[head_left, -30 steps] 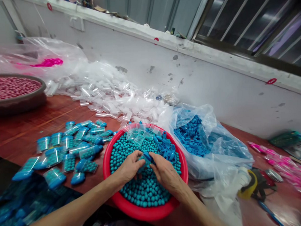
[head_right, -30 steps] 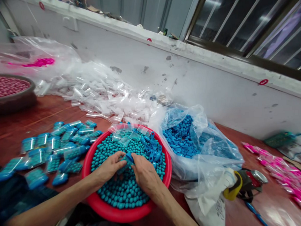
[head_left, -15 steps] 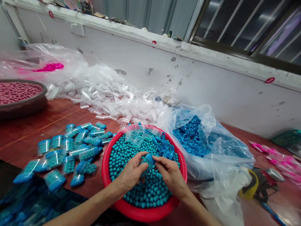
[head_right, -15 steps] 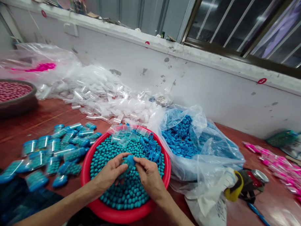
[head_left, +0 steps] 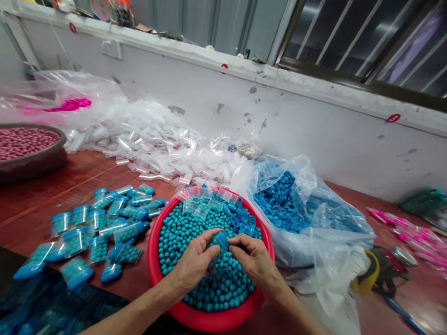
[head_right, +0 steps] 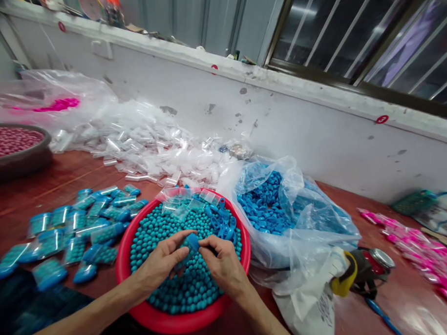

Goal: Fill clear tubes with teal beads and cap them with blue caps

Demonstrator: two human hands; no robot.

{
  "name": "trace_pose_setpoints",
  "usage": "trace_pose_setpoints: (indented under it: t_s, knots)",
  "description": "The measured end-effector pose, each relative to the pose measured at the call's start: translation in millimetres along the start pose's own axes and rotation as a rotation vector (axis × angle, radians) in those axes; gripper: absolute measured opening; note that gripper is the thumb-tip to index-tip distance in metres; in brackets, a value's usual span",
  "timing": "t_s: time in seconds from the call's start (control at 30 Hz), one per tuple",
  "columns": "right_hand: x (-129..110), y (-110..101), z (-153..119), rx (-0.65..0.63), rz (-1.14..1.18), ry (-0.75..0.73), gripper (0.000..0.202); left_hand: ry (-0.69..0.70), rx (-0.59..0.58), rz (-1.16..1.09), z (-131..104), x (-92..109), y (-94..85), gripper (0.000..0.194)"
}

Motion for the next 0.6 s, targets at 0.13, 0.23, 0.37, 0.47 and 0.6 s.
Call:
trace_pose_setpoints:
  t_s: [0.13,0.23,0.37,0.47,0.6]
  knots:
    - [0.2,-3.3,0.8,-0.033,0.008,-0.043,0.016,0.01,0.06,0.001,-0.2,0.2,1.3,0.035]
    - [2.2,-6.2,1.5,-0.059,0.097,0.012,0.012,0.0,0.007,0.034,-1.3,2.1,1.5,0.037]
    - [4.0,-2.4,5.1,0.007,0.201,0.113,0.013,-0.022,0.044,0.022,1.5,4.7,4.8,0.039]
    - [2.7,4.7,5.3,0.123,0.141,0.053,0.014,0.014,0.192,-0.001,4.8,5.1,7.9,0.031]
    - [5.5,8.1,0.3,0.114,0.16,0.047,0.011,-0.007,0.105,0.008,6.0,4.7,5.9,0.03]
Point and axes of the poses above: each hand's wrist, its own z-axis towards the middle knuckle, its own y-axis out of the palm, x = y × z, the point moved 2 cm from there along z, towards the middle knuckle, and after that the axes turned 3 degrees about -y, right-handed, at the moved point
